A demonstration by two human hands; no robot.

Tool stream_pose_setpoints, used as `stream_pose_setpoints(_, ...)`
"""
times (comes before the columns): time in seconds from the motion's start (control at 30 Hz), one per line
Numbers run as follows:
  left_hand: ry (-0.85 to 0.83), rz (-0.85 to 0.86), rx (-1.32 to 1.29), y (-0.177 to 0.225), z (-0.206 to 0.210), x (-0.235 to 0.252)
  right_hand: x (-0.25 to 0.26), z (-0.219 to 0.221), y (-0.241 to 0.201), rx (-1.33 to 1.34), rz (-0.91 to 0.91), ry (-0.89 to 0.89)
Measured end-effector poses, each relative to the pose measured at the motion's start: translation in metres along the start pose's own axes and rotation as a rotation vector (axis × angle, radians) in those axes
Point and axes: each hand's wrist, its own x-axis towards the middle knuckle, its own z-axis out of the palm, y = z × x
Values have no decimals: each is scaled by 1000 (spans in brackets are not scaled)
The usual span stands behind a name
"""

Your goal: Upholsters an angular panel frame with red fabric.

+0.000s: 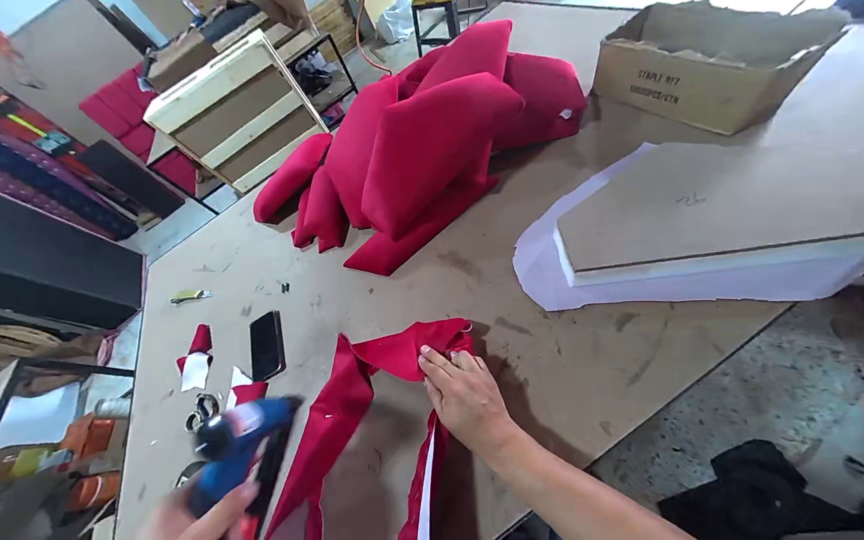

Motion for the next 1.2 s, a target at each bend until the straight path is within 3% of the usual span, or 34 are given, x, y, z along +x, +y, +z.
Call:
stream_pose_setpoints(0.1,-149,15,293,95,70,54,1,-3,-1,36,18,-13)
stream_pose_setpoints(0.17,-243,-42,413,132,109,86,3,-4,0,64,16,-3)
stream_pose_setpoints(0.27,-290,-103,563,145,139,113,3,-4,2,85,18,-12)
stream_pose_setpoints(0.37,-298,-134,424,137,126,107,2,-5,3,92,5,-28)
stream_pose_setpoints(0.5,-42,-127,39,70,70,46,18,-27,3,96,13,-146)
stream_pose_setpoints(0.6,199,-158,246,-17,33,-1,32,-48,-27,120,-176,-190)
stream_pose_setpoints(0.7,336,-195,427,-113,37,-19,25,-42,-72,185,-529,-466)
stream_pose_setpoints(0.77,419,-204,516,-168,51,-20,23,-21,-86,164,-551,-670)
stream_pose_setpoints(0.83,516,-112,579,-197,64,-23,33,-8,-80,105,-410,-691)
stream_pose_setpoints(0.93,556,136,561,-141,90,-36,61,-10,-64,-49,-176,-655)
stream_pose_setpoints(1.0,379,306,548,-76,133,-44,74,-13,-61,-129,-101,-697)
stream_pose_setpoints(1.07,239,440,601,-41,185,-29,74,-14,-60,-182,-144,-719)
stream_pose_setpoints(1.13,179,417,686,-25,216,-3,63,-15,-58,-143,-266,-689)
stream_pose_setpoints(1.2,126,317,760,-8,221,19,60,-18,-57,-143,-342,-721)
